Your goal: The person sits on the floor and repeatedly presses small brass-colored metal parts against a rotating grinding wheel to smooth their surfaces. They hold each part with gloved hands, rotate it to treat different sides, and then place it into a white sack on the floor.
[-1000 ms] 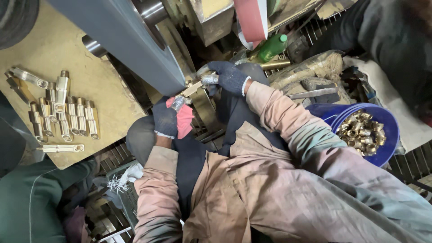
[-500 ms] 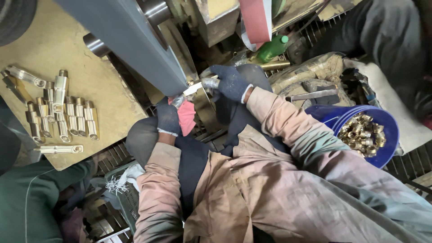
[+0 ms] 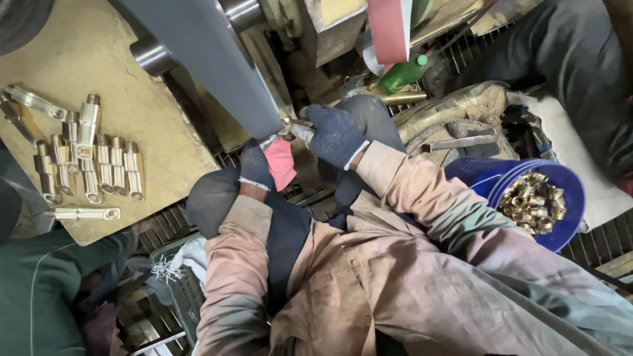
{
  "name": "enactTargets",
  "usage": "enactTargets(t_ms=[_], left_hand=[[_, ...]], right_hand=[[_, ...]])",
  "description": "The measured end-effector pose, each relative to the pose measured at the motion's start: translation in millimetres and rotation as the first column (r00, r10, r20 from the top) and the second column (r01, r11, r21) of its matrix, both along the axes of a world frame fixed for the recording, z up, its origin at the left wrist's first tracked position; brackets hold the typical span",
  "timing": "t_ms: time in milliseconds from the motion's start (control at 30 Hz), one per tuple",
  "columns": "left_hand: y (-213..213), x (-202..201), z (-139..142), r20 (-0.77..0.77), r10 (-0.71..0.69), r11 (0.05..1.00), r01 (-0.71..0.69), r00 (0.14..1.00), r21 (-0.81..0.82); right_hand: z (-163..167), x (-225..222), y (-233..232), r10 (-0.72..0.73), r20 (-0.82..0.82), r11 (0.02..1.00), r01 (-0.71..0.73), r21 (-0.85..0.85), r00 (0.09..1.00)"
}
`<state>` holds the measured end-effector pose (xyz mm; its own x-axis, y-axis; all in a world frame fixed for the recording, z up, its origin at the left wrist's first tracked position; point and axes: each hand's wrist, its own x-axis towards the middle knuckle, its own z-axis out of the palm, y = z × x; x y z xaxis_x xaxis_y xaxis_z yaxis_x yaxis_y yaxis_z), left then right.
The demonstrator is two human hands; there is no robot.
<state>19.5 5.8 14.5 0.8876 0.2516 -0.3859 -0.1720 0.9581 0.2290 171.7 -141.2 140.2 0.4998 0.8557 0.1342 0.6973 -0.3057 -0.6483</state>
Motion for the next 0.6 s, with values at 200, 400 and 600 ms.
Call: enactTargets(t_ms=[200,400,600], left_hand=[[-5.4,-9.2,-2.7,0.252,-0.113,0.901,0.206,0.961,-0.381],[-13.9,-39.7,29.4,0.006,-0.236,0.962,0.233,0.972,0.143],[-36.4,-72.3,62.4,-0.195,-0.079,0.785,0.182,0.978,0.592]], right_hand=[[28.5,-16.4,1.3,-0.023,0.044,0.994,0.028,-0.108,0.999],[84.3,-24.2,-41.6,0.061,-0.162,0.993,-0.043,0.108,0.985],[100.7,-27.3,-67.5,0.238,-0.394,0.967,-0.178,0.183,0.888]])
